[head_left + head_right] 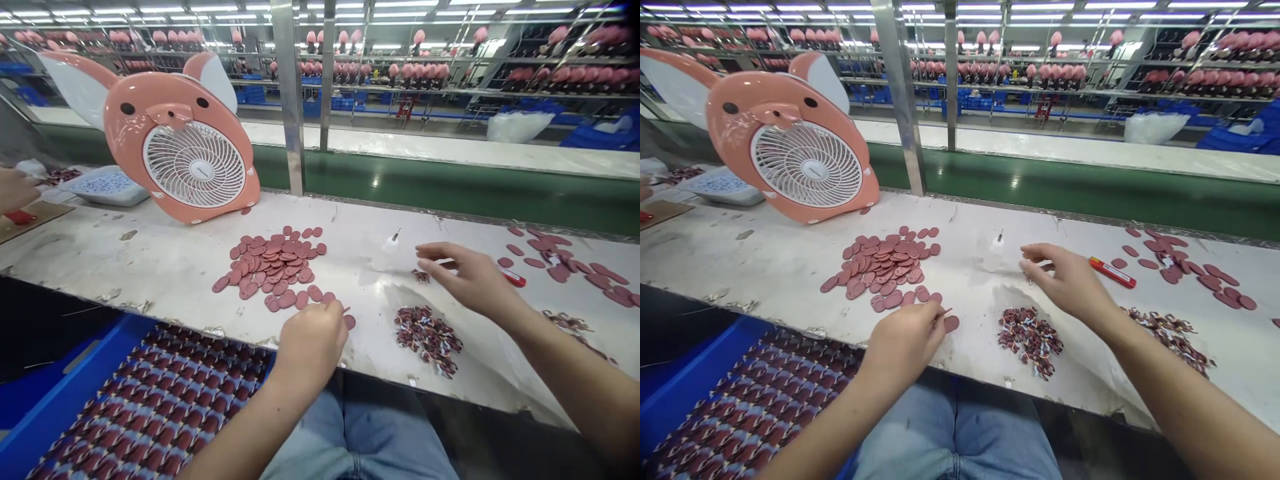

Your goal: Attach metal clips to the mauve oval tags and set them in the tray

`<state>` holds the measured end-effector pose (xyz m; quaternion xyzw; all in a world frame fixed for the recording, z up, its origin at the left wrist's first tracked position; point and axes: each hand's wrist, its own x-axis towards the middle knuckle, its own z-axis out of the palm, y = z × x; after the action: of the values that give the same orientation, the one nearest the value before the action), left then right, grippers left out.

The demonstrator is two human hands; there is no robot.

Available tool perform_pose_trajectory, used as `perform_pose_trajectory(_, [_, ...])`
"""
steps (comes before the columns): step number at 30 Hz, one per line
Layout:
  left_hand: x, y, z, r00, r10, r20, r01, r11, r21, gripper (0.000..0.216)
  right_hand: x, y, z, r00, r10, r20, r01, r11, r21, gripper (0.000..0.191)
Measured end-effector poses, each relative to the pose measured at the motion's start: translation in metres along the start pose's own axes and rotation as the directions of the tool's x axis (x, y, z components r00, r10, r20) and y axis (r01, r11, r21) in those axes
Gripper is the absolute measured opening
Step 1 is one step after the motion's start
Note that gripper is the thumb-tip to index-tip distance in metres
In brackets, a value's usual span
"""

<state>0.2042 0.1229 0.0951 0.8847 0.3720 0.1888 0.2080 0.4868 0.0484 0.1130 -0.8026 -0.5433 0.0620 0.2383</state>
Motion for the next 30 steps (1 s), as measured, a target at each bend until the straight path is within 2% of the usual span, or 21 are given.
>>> perform_pose_trajectory(2, [-0.012, -0.005, -0.005, 0.996, -0.075, 0.04, 0.082, 0.97, -0.227, 0.015, 0.006, -0.007, 0.015, 0.999, -0.007, 0.037, 0.007, 1.0, 0.013, 0.047])
perform_pose_trajectory(3, [-0.019, -0.006, -0.007, 0.986, -0.137, 0.098, 0.165, 0.902, -0.398, 0.017, 0.013, -0.01, 0.023, 0.999, -0.007, 0.054, 0.006, 1.0, 0.013, 0.049])
perform_pose_trajectory(4, [-0.026, -0.006, -0.007, 0.963, -0.202, 0.179, 0.269, 0.779, -0.566, 0.02, 0.022, -0.011, 0.031, 0.998, -0.004, 0.068, 0.003, 1.0, 0.011, 0.047])
perform_pose_trajectory(6, [-0.041, -0.006, -0.006, 0.893, -0.284, 0.349, 0.446, 0.447, -0.775, 0.027, 0.041, -0.012, 0.043, 0.995, 0.0, 0.099, -0.003, 1.0, 0.023, 0.036])
perform_pose_trajectory(7, [-0.048, -0.005, -0.005, 0.868, -0.298, 0.398, 0.484, 0.324, -0.813, 0.029, 0.048, -0.014, 0.046, 0.994, -0.002, 0.113, -0.003, 0.999, 0.04, 0.032])
perform_pose_trajectory(8, [-0.054, -0.004, -0.004, 0.86, -0.303, 0.411, 0.491, 0.269, -0.829, 0.029, 0.052, -0.017, 0.047, 0.992, -0.008, 0.122, 0.0, 0.998, 0.065, 0.03])
perform_pose_trajectory(10, [-0.067, -0.001, -0.003, 0.868, -0.308, 0.389, 0.466, 0.241, -0.851, 0.027, 0.049, -0.028, 0.043, 0.995, -0.031, 0.099, 0.017, 0.99, 0.138, 0.026])
perform_pose_trajectory(13, [-0.083, 0.006, -0.006, 0.89, -0.33, 0.314, 0.393, 0.21, -0.895, 0.022, 0.009, -0.056, 0.033, 0.998, -0.064, 0.023, 0.055, 0.956, 0.289, 0.025])
perform_pose_trajectory(15, [-0.091, 0.011, -0.01, 0.891, -0.361, 0.277, 0.35, 0.154, -0.924, 0.021, -0.035, -0.075, 0.03, 0.991, -0.109, 0.082, 0.067, 0.912, 0.405, 0.034])
perform_pose_trajectory(16, [-0.095, 0.013, -0.012, 0.886, -0.383, 0.263, 0.335, 0.135, -0.932, 0.021, -0.058, -0.085, 0.032, 0.979, -0.14, 0.151, 0.057, 0.89, 0.453, 0.035])
perform_pose_trajectory(18, [-0.102, 0.016, -0.014, 0.882, -0.415, 0.225, 0.307, 0.143, -0.941, 0.02, -0.1, -0.102, 0.041, 0.921, -0.205, 0.33, -0.041, 0.793, 0.608, 0.034])
perform_pose_trajectory(19, [-0.105, 0.015, -0.014, 0.885, -0.422, 0.198, 0.285, 0.154, -0.946, 0.019, -0.117, -0.11, 0.047, 0.912, -0.184, 0.368, -0.115, 0.745, 0.657, 0.034])
perform_pose_trajectory(21, [-0.111, 0.013, -0.009, 0.9, -0.407, 0.157, 0.226, 0.126, -0.966, 0.018, -0.143, -0.125, 0.06, 0.917, -0.013, 0.4, -0.307, 0.618, 0.724, 0.034])
perform_pose_trajectory(23, [-0.117, 0.008, 0.0, 0.917, -0.384, 0.11, 0.141, 0.053, -0.989, 0.025, -0.156, -0.138, 0.071, 0.893, 0.135, 0.43, -0.44, 0.46, 0.771, 0.037])
perform_pose_trajectory(24, [-0.119, 0.006, 0.006, 0.921, -0.382, 0.083, 0.101, 0.029, -0.994, 0.032, -0.159, -0.142, 0.076, 0.878, 0.161, 0.45, -0.476, 0.393, 0.787, 0.04])
perform_pose_trajectory(26, [-0.124, 0.002, 0.016, 0.92, -0.392, 0.024, 0.035, 0.02, -0.999, 0.043, -0.162, -0.149, 0.083, 0.862, 0.129, 0.49, -0.504, 0.322, 0.802, 0.043])
perform_pose_trajectory(28, [-0.128, -0.001, 0.023, 0.907, -0.421, -0.002, 0.002, 0.009, -1.0, 0.043, -0.164, -0.153, 0.087, 0.842, 0.105, 0.53, -0.536, 0.287, 0.794, 0.043])
perform_pose_trajectory(30, [-0.132, -0.004, 0.024, 0.898, -0.439, 0.01, -0.013, -0.049, -0.999, 0.04, -0.167, -0.153, 0.089, 0.822, 0.105, 0.559, -0.567, 0.228, 0.791, 0.048])
